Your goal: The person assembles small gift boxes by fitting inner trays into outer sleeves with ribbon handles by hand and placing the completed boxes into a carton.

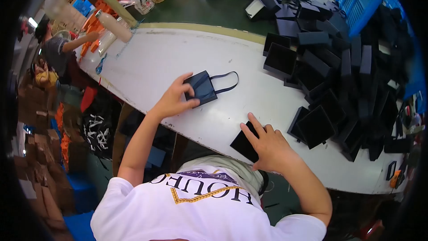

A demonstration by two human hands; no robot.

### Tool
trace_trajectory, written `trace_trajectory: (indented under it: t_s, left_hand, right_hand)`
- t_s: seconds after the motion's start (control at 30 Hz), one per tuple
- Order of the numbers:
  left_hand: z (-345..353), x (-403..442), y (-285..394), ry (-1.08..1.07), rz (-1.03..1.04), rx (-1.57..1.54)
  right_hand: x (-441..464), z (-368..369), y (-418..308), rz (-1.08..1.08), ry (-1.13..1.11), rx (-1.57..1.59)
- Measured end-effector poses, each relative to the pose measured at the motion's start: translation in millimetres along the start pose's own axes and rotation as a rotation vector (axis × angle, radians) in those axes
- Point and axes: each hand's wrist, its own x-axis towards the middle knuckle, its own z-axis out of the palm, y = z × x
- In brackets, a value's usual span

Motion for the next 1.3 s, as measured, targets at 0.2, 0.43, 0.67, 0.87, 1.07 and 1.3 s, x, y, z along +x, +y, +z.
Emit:
trace_trajectory:
  t_s: [0.2, 0.43, 0.67, 0.87, 1.07, 1.3]
  left_hand:
    - [11, -22, 1, 0.026, -0.033, -0.024]
    - [35, -58, 14, 0.17, -0.019, -0.132]
    - [47, -71, 14, 0.306, 0.138, 0.009]
    - [37, -65, 20, 0.272, 0.183, 0.07]
    - [33, -62, 16, 0.173, 0.129, -0.052]
    - [38, -75, 3, -0.074, -0.038, -0.385]
  right_hand:
    - [18, 8, 9, 0.03, 0.039, 0.093]
    - [82, 2, 1, 0.076, 0.758, 0.239]
    - [138, 12, 5, 0.114, 0.881, 0.121]
    - [130, -2, -1, 0.092, 0.833, 0.086]
    - [118, 9, -2, -0.07, 0.666, 0.19]
    - [87, 29, 35, -0.275, 0.465, 0.291]
